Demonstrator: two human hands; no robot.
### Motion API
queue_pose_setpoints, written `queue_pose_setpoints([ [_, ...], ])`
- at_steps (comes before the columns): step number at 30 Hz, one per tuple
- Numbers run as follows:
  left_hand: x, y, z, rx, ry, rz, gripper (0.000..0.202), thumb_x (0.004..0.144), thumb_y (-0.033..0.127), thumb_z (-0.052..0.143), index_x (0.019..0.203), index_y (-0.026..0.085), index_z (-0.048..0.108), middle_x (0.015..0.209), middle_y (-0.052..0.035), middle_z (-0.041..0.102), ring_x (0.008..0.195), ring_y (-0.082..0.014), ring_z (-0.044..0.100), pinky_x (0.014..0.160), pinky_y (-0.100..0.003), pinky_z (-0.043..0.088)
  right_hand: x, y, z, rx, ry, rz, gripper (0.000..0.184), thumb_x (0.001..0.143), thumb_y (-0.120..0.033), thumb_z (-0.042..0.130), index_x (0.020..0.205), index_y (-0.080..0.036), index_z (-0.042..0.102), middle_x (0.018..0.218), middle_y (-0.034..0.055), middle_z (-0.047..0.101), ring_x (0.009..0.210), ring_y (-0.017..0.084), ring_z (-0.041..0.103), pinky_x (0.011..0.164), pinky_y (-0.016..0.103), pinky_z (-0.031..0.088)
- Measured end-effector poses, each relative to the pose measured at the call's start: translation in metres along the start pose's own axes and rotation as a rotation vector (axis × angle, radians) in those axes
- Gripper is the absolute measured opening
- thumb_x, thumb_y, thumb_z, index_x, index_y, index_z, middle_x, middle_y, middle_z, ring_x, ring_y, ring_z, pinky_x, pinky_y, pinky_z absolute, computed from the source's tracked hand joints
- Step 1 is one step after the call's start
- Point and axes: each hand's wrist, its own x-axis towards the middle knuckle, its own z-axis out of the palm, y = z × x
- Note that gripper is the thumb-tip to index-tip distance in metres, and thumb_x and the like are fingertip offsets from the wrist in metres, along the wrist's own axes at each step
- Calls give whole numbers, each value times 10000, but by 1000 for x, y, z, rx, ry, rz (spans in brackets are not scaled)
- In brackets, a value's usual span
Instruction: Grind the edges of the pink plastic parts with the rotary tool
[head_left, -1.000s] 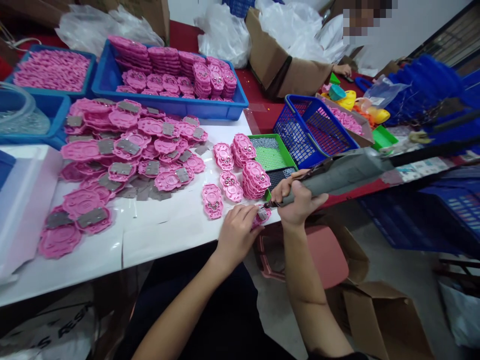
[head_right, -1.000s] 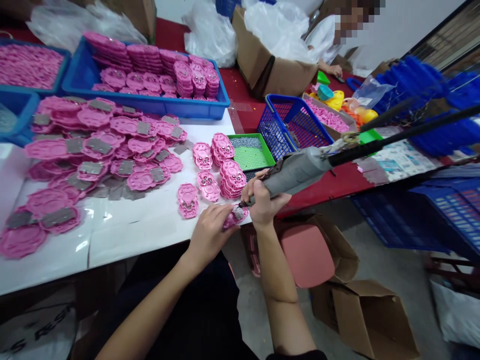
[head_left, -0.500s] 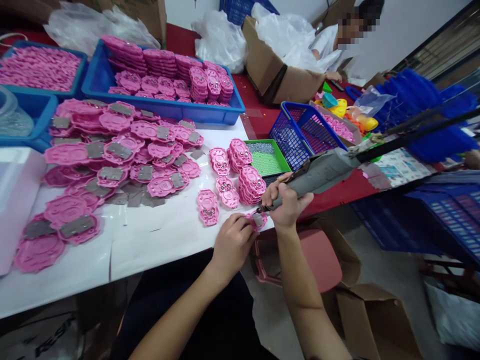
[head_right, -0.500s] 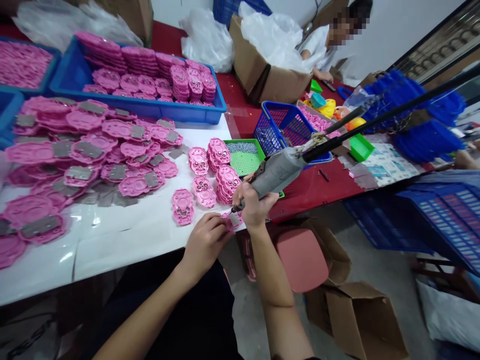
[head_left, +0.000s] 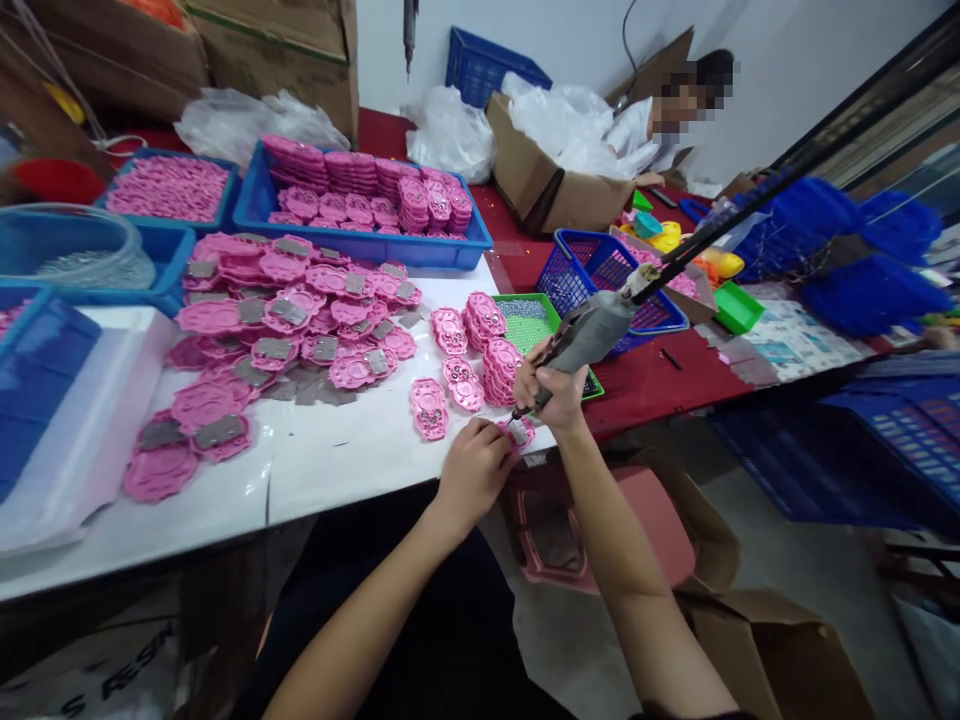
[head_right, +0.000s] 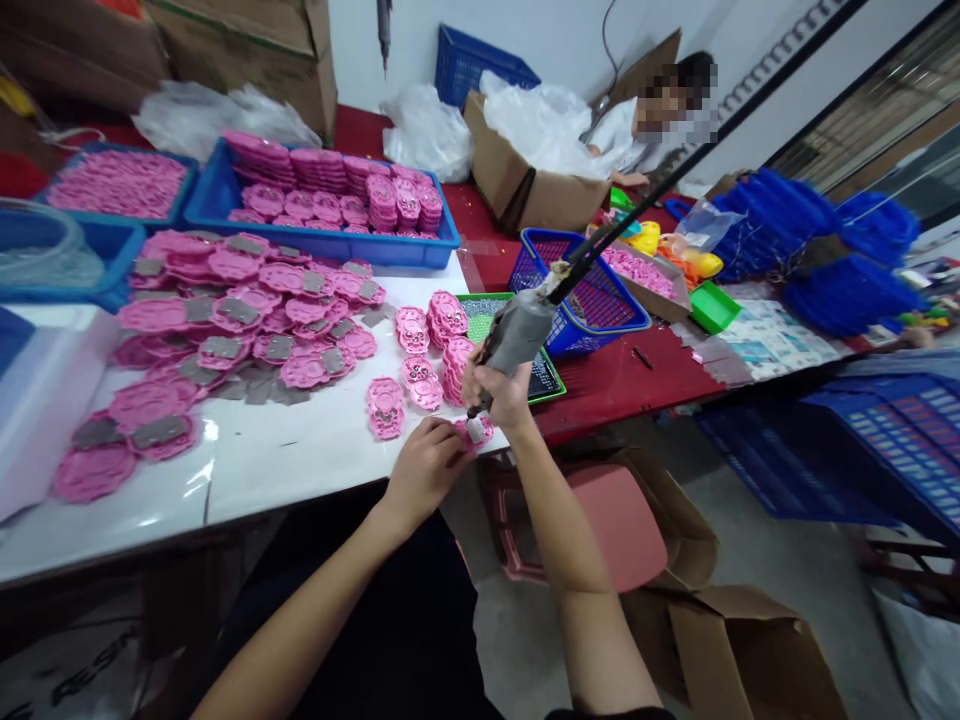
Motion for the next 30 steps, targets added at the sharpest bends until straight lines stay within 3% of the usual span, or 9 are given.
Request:
queue_pose_setpoints([
  [3,-4,-1,-4,27,-14,38,96,879,189,734,809,199,669,852,-58,688,960,-255,584,829,-406,524,-4,-11,-5,38,104,-116,296,671,-425,696,836,-235,538,451,-129,432,300,71,349,317,204,331],
  [6,-12,-1,-19,51,-35,72,109,864,192,750,803,201,660,834,-48,687,951,-252,591,828,-404,519,-12,-33,-10,37,325,-310,227,728,-403,645,842,-230,554,473,-120,427,320,70,348,332,201,326],
  [9,-23,-3,-47,42,-51,67,136,860,195,756,779,210,647,801,-32,688,950,-244,597,853,-397,509,-21,-55,-16,0,436,-377,226,739,-429,618,813,-222,569,491,-88,484,352,98,409,364,238,376],
  [14,-24,-22,-108,19,-39,-12,154,873,233,754,766,223,643,807,-12,701,895,-213,632,821,-365,470,-39,-69,-27,-80,388,-334,246,761,-445,626,824,-211,584,568,-44,570,420,134,512,426,282,445],
  [17,2,-55,-150,119,23,-21,138,886,312,744,804,228,671,861,-29,704,847,-208,628,807,-360,465,-47,-65,-28,-38,334,-279,220,757,-417,632,830,-211,602,546,-46,552,395,145,496,403,294,427],
  [21,67,-116,-209,483,233,-217,143,868,338,740,866,200,707,1028,-79,681,1038,-291,601,978,-456,412,-49,-61,-26,-30,330,-251,211,748,-379,648,875,-211,641,541,-40,552,405,155,509,411,302,432],
  [24,107,-145,-241,559,264,-282,260,935,367,641,931,114,699,1140,-128,634,1160,-361,554,1029,-533,366,-47,-62,-25,-25,361,-244,198,754,-354,656,889,-210,645,556,-31,572,423,157,525,428,306,446],
  [27,113,-144,-237,546,197,-225,257,924,366,648,939,113,689,1150,-176,647,1159,-367,564,1034,-558,403,-50,-64,-28,9,371,-243,181,756,-348,653,881,-217,641,555,-31,572,420,161,525,422,309,444],
  [30,82,-118,-199,471,24,-90,224,929,348,649,1050,164,691,1147,-129,679,1126,-286,620,1020,-462,483,-56,-63,-34,27,357,-227,212,769,-354,643,932,-219,666,557,-33,560,416,153,509,414,303,428],
])
